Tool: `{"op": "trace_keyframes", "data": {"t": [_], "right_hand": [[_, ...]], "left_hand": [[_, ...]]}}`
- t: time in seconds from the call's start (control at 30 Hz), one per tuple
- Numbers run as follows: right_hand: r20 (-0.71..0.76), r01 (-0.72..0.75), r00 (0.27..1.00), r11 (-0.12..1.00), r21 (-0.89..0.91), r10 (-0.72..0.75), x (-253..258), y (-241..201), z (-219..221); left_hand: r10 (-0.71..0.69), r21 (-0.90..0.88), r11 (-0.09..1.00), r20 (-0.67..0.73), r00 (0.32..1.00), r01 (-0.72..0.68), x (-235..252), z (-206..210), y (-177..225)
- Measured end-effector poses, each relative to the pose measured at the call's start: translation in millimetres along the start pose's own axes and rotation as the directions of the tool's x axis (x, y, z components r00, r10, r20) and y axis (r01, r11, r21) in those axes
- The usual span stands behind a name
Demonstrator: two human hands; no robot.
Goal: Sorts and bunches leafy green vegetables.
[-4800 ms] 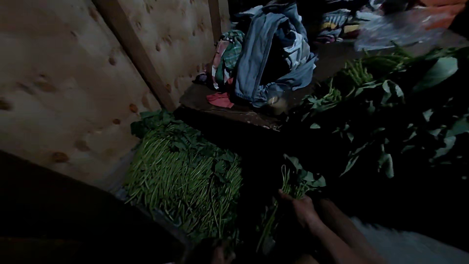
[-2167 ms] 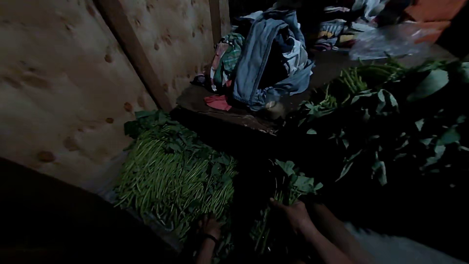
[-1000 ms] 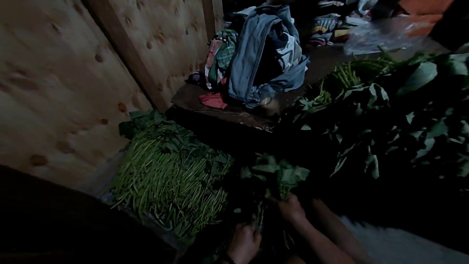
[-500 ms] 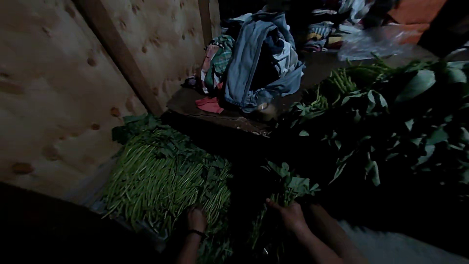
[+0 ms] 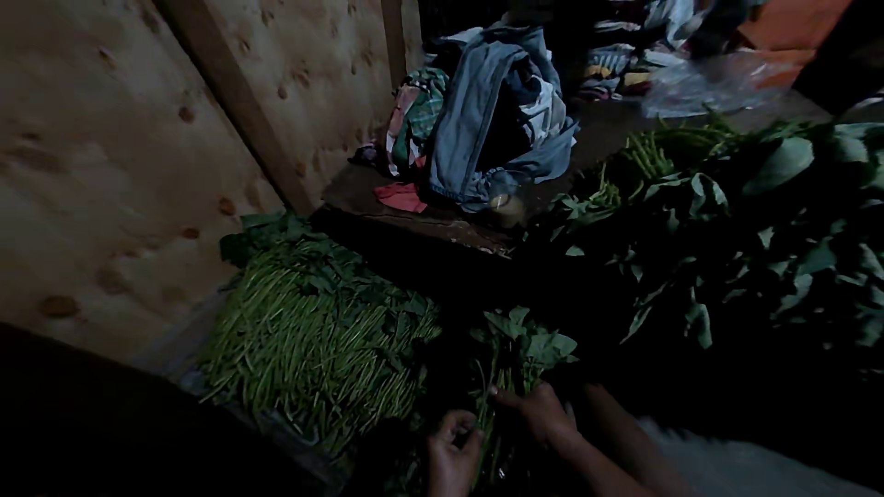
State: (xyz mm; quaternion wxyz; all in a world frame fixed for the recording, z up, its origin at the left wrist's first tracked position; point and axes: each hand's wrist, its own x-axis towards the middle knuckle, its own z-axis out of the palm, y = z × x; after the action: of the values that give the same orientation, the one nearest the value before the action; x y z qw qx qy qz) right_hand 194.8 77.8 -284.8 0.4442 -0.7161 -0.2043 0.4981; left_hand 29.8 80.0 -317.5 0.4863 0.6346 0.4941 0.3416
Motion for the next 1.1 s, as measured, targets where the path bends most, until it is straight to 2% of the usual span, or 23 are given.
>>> {"op": "trace_keyframes", "data": {"t": [0.17, 0.3, 0.4, 0.5, 0.57, 0.6, 0.67, 0.73, 0.8, 0.87, 0.93, 1.0, 1.03, 1.07, 1.1], "right_hand": [[0.037, 0.005, 0.999, 0.999, 0.047, -0.007, -2, -1, 1], [0.053, -0.018, 0.999, 0.993, 0.115, 0.012, -3, -1, 1], [0.131, -0.028, 0.991, 0.989, 0.144, 0.009, -4, 1, 1], [0.117, 0.003, 0.993, 0.989, 0.147, -0.021, -1, 3, 2], [0.047, 0.008, 0.999, 0.992, 0.125, -0.014, 1, 2, 0], [0.009, 0.005, 1.000, 0.993, 0.114, -0.006, 0, 1, 0], [-0.025, 0.002, 1.000, 0.995, 0.104, 0.001, 1, -2, -1], [-0.032, 0.001, 0.999, 0.992, 0.129, 0.003, 4, 0, -1], [-0.022, -0.003, 1.000, 0.990, 0.143, 0.006, 4, 1, 0], [-0.019, 0.002, 1.000, 0.989, 0.147, 0.001, 5, 1, 2], [-0.025, -0.002, 1.000, 0.987, 0.160, 0.006, 7, 2, 4], [-0.054, -0.011, 0.998, 0.985, 0.174, 0.021, 8, 2, 4], [-0.070, -0.019, 0.997, 0.982, 0.186, 0.032, 7, 2, 4], [-0.084, -0.028, 0.995, 0.980, 0.197, 0.046, 6, 1, 4], [-0.100, -0.038, 0.993, 0.979, 0.200, 0.059, 5, 0, 3]], "left_hand": [[0.085, 0.062, 0.995, -0.017, 0.996, -0.083, 1, 8, 3], [0.091, -0.003, 0.996, -0.067, 0.994, -0.091, 6, 10, 1], [0.025, -0.016, 1.000, 0.081, 0.996, -0.023, 8, 5, 5], [-0.038, -0.003, 0.999, 0.238, 0.971, 0.040, 26, -5, -4], [-0.178, 0.209, 0.971, 0.302, 0.936, 0.117, 53, -19, -23], [-0.271, 0.386, 0.910, 0.283, 0.920, 0.150, 69, -28, -37], [-0.446, 0.724, 0.653, 0.129, 0.886, 0.223, 96, -48, -74], [-0.525, 0.868, 0.420, -0.005, 0.851, 0.264, 112, -69, -108], [-0.575, 0.915, 0.308, -0.037, 0.818, 0.259, 120, -86, -127], [-0.564, 0.906, 0.338, -0.024, 0.826, 0.257, 121, -94, -124], [-0.440, 0.832, 0.486, -0.032, 0.898, 0.267, 120, -98, -109], [-0.253, 0.602, 0.750, -0.121, 0.960, 0.273, 112, -99, -95], [-0.198, 0.426, 0.865, -0.196, 0.960, 0.265, 107, -97, -88], [-0.187, 0.277, 0.926, -0.260, 0.947, 0.259, 102, -95, -83], [-0.214, 0.200, 0.940, -0.289, 0.933, 0.278, 98, -94, -80]]}}
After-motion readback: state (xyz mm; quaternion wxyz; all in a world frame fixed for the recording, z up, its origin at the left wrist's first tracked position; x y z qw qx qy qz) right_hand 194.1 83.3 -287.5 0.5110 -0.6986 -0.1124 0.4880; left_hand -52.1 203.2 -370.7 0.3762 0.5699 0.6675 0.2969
